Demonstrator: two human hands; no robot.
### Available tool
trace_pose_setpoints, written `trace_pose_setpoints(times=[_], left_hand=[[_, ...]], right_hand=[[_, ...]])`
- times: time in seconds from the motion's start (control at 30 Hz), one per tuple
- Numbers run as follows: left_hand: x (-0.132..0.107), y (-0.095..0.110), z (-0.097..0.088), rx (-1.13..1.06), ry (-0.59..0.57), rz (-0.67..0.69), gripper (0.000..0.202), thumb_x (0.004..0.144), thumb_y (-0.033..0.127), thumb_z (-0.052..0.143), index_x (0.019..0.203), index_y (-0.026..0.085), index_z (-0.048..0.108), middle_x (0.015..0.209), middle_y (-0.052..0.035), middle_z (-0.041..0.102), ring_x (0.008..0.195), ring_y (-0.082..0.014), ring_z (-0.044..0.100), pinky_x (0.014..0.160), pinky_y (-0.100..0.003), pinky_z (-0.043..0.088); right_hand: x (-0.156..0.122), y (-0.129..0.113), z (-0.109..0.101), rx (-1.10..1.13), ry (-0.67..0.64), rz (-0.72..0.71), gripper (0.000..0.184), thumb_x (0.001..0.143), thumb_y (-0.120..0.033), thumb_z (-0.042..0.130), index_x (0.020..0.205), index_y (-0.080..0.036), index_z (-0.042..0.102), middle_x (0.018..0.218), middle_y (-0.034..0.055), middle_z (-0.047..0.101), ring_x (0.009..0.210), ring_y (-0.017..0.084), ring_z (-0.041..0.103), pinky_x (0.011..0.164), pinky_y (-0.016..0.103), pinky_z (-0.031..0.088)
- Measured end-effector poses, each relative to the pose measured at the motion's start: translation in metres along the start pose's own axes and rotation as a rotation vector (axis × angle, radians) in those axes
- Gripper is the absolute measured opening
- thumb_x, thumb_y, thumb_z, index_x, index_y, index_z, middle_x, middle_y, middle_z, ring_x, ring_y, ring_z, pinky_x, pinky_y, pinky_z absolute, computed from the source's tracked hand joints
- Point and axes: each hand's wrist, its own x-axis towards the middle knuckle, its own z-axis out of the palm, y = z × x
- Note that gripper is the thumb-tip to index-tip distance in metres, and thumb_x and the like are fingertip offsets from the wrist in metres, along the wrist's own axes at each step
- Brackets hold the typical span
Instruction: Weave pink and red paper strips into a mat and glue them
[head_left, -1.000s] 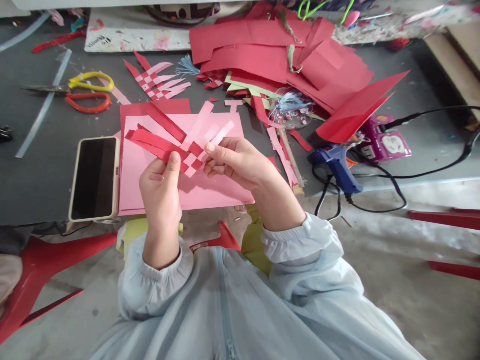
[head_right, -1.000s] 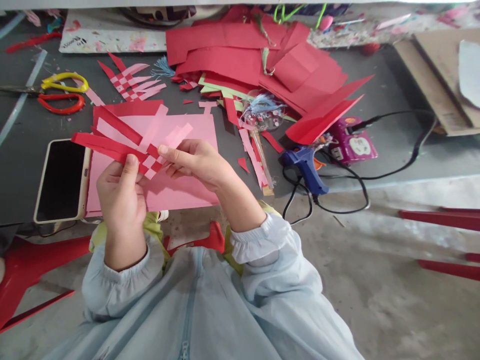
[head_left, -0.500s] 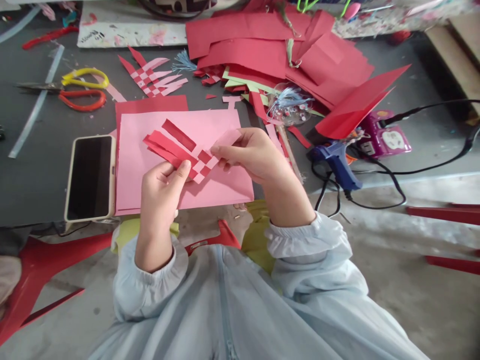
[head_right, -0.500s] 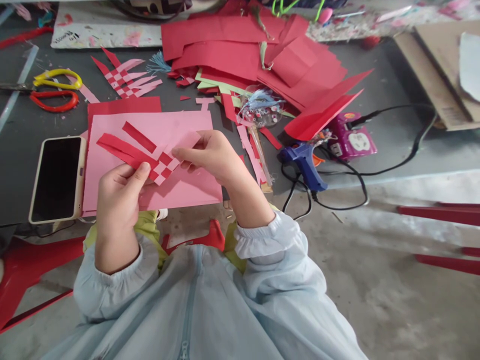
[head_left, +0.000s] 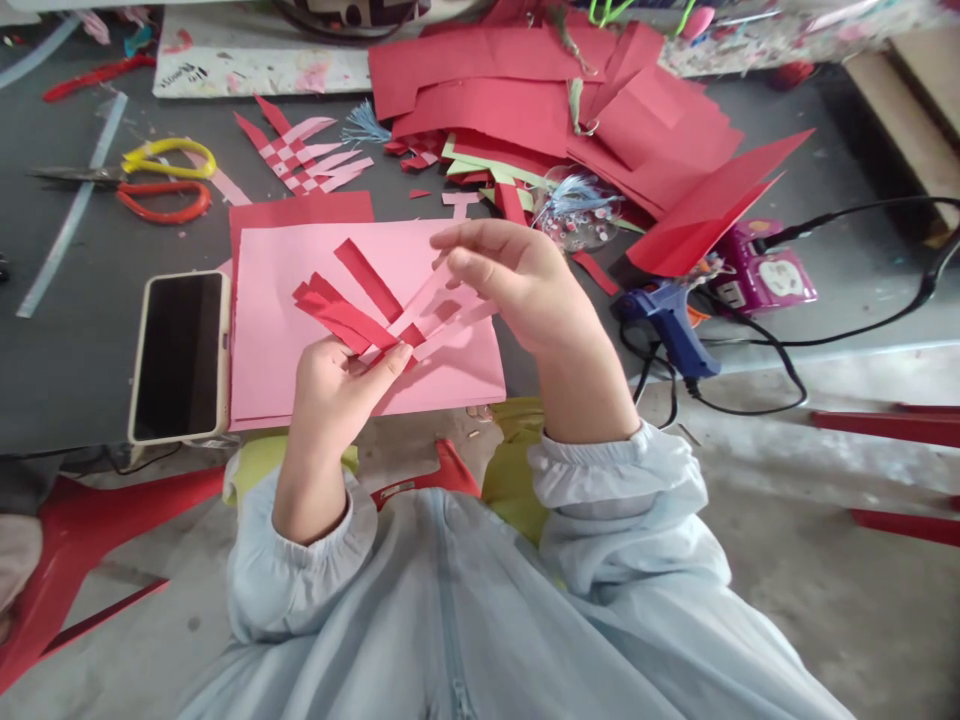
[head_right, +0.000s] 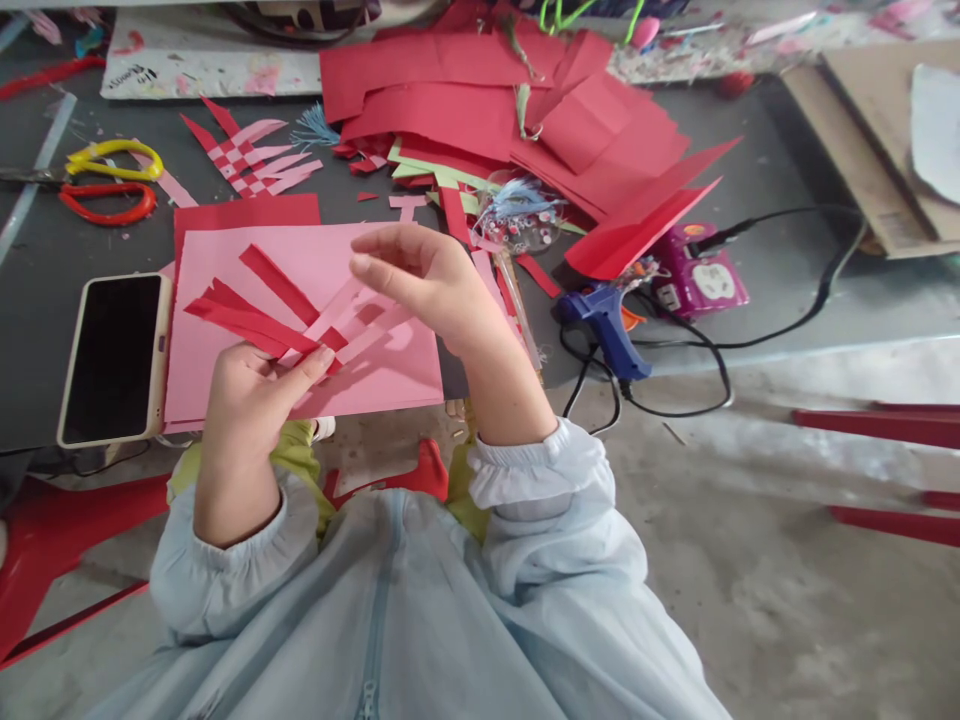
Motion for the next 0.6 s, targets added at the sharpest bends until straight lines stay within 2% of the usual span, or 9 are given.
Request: trace_pose_setpoints(times=[0.07, 0.13, 0.2, 0.27, 0.33, 0.47, 0.6], left_hand=[[0.0, -0.003, -0.002, 0.201, 0.065, 0.187, 0.011, 0.078, 0.028, 0.079, 0.072, 0.019, 0.076, 0.069, -0.0015, 0.074, 0.066, -0.0167, 0.07, 0.062, -0.026, 0.055], [0.002, -0.007, -0.002, 0.295, 0.147, 0.4, 0.002, 0.08, 0.023, 0.077, 0.081, 0.021, 0.079, 0.078, -0.0011, 0.078, 0.074, -0.0171, 0.073, 0.071, -0.027, 0.057], [0.003, -0.013, -0.001, 0.318, 0.199, 0.588, 0.012, 0.085, 0.02, 0.073, 0.094, 0.024, 0.079, 0.092, -0.0013, 0.08, 0.085, -0.0178, 0.074, 0.08, -0.029, 0.058], [0.005, -0.017, 0.001, 0.373, 0.26, 0.72, 0.018, 0.089, 0.02, 0.07, 0.103, 0.026, 0.078, 0.101, -0.002, 0.079, 0.094, -0.0187, 0.074, 0.085, -0.031, 0.059], [0.006, -0.02, 0.003, 0.443, 0.331, 0.812, 0.019, 0.09, 0.02, 0.069, 0.105, 0.027, 0.077, 0.105, -0.0023, 0.078, 0.098, -0.0198, 0.073, 0.089, -0.034, 0.058], [0.008, -0.018, 0.004, 0.509, 0.451, 0.901, 0.025, 0.09, 0.02, 0.067, 0.114, 0.026, 0.073, 0.11, -0.0048, 0.076, 0.104, -0.0229, 0.071, 0.093, -0.039, 0.058], [0.011, -0.015, 0.003, 0.483, 0.514, 0.966, 0.032, 0.091, 0.024, 0.066, 0.122, 0.023, 0.068, 0.112, -0.0067, 0.075, 0.105, -0.0244, 0.071, 0.093, -0.041, 0.058]], right_hand=[[-0.002, -0.002, -0.004, -0.117, -0.11, -0.09, 0.043, 0.072, -0.05, 0.083, 0.102, -0.02, 0.072, 0.104, 0.006, 0.069, 0.099, 0.019, 0.066, 0.082, 0.031, 0.053], [-0.004, -0.002, -0.005, -0.246, -0.18, -0.241, 0.039, 0.072, -0.041, 0.084, 0.103, -0.021, 0.073, 0.108, 0.0062, 0.069, 0.106, 0.021, 0.064, 0.093, 0.036, 0.051], [-0.005, 0.0, -0.004, -0.36, -0.184, -0.43, 0.028, 0.077, -0.036, 0.08, 0.101, -0.023, 0.074, 0.109, 0.0057, 0.067, 0.111, 0.023, 0.061, 0.101, 0.043, 0.048], [-0.005, 0.004, -0.001, -0.461, -0.147, -0.603, 0.014, 0.082, -0.031, 0.075, 0.093, -0.024, 0.074, 0.11, 0.0049, 0.066, 0.112, 0.023, 0.059, 0.103, 0.047, 0.045], [-0.006, 0.007, 0.003, -0.565, -0.1, -0.721, 0.005, 0.086, -0.028, 0.069, 0.085, -0.025, 0.073, 0.112, 0.0043, 0.065, 0.112, 0.023, 0.057, 0.104, 0.049, 0.044], [-0.009, 0.01, 0.006, -0.726, 0.009, -0.872, 0.017, 0.094, -0.026, 0.06, 0.081, -0.028, 0.071, 0.109, 0.0027, 0.064, 0.108, 0.023, 0.055, 0.103, 0.053, 0.043], [-0.011, 0.011, 0.007, -0.755, 0.107, -0.997, 0.015, 0.094, -0.026, 0.061, 0.083, -0.031, 0.07, 0.102, 0.0019, 0.066, 0.104, 0.023, 0.055, 0.095, 0.05, 0.048]])
